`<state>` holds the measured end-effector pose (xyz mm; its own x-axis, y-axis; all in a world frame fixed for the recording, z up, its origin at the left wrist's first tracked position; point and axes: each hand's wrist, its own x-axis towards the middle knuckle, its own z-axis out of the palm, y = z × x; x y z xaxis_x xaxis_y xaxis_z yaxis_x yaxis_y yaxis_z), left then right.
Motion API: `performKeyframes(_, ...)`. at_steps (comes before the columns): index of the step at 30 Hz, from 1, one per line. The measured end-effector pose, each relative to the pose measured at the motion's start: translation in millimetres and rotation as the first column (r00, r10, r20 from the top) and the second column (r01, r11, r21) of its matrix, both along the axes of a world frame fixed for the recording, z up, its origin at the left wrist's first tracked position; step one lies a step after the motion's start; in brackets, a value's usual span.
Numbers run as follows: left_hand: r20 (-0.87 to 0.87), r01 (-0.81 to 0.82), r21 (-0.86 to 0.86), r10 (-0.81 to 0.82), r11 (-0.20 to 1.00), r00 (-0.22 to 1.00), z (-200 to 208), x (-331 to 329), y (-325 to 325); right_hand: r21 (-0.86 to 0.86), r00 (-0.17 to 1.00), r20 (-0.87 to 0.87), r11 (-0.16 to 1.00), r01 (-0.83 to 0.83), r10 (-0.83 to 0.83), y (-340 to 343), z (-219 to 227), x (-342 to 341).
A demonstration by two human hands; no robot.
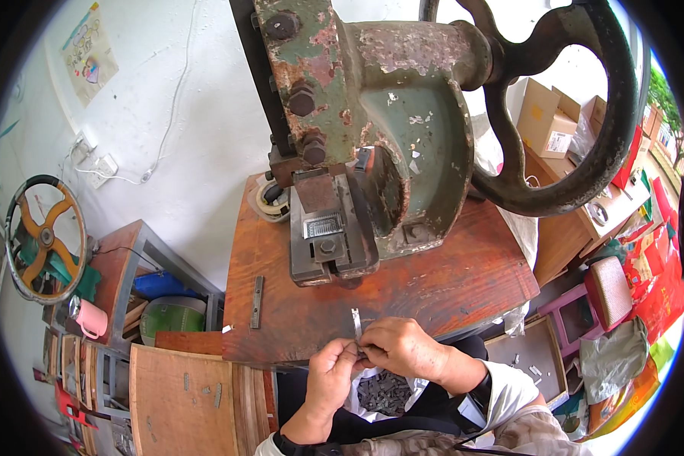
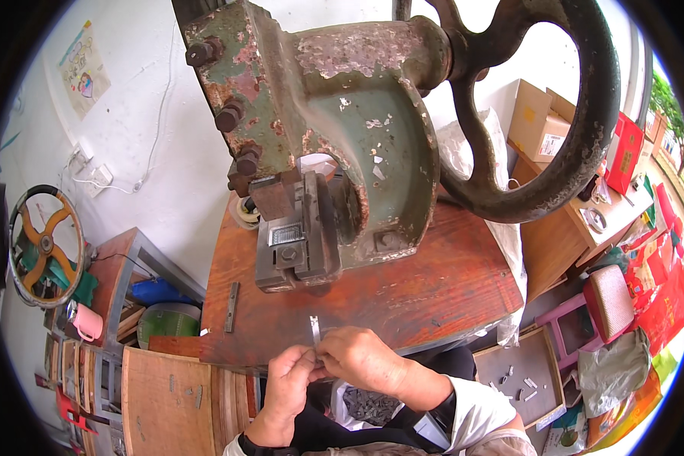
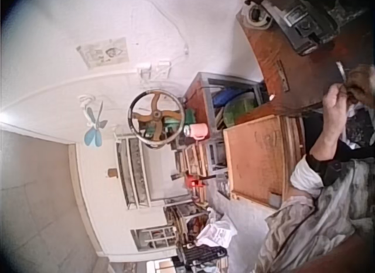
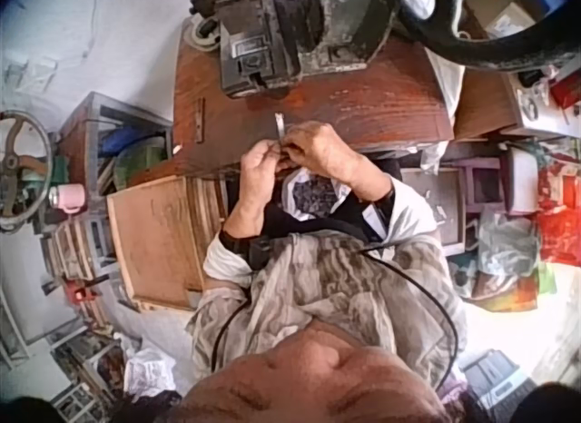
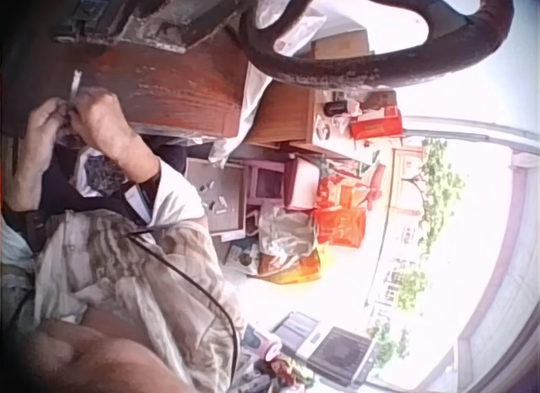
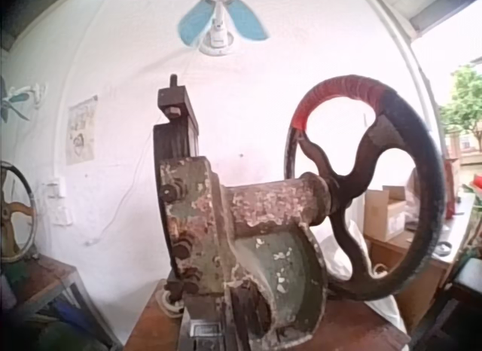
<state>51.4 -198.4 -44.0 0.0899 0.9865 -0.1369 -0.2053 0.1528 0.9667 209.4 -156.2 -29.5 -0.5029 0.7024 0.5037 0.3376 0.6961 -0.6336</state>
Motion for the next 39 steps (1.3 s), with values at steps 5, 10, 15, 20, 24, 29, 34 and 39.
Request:
performKeyframes(5, 0.202, 0.047, -0.015, -0.043, 0.999, 0.978, 0, -4, 4, -0.255, 0.992, -0.120, 0.967, 0.002, -0.034, 3, -2, 6)
performKeyframes(10, 0.132, 0.065, 0.013, -0.066, 0.998, 0.989, -5, -6, 4, -0.204, 0.996, -0.093, 0.979, -0.012, -0.007, 3, -3, 7)
performKeyframes(15, 0.064, 0.045, 0.021, -0.046, 0.999, 0.997, -6, -5, 3, -0.128, 1.000, 0.016, 0.992, 0.003, -0.001, 2, 1, 6)
performKeyframes(20, -0.002, 0.055, 0.029, -0.055, 0.998, 0.998, -5, -6, 2, -0.257, 0.999, -0.037, 0.966, -0.006, -0.004, 4, -1, 5)
performKeyframes(24, -0.017, 0.046, 0.035, -0.046, 0.998, 0.999, -5, -7, 1, -0.254, 0.999, -0.041, 0.967, -0.003, -0.008, 3, 1, 2)
performKeyframes(29, -0.011, 0.037, 0.065, -0.036, 0.997, 0.999, -6, -7, 2, -0.245, 1.000, -0.023, 0.970, -0.009, 0.004, 4, 9, 3)
performKeyframes(34, 0.031, 0.039, 0.058, -0.041, 0.998, 0.999, 0, -7, 1, -0.244, 1.000, -0.012, 0.970, -0.025, 0.022, 6, 11, 3)
performKeyframes(39, -0.017, 0.033, 0.087, -0.031, 0.996, 0.999, -1, -6, 0, -0.185, 0.999, -0.008, 0.982, -0.047, 0.046, 7, 10, 3)
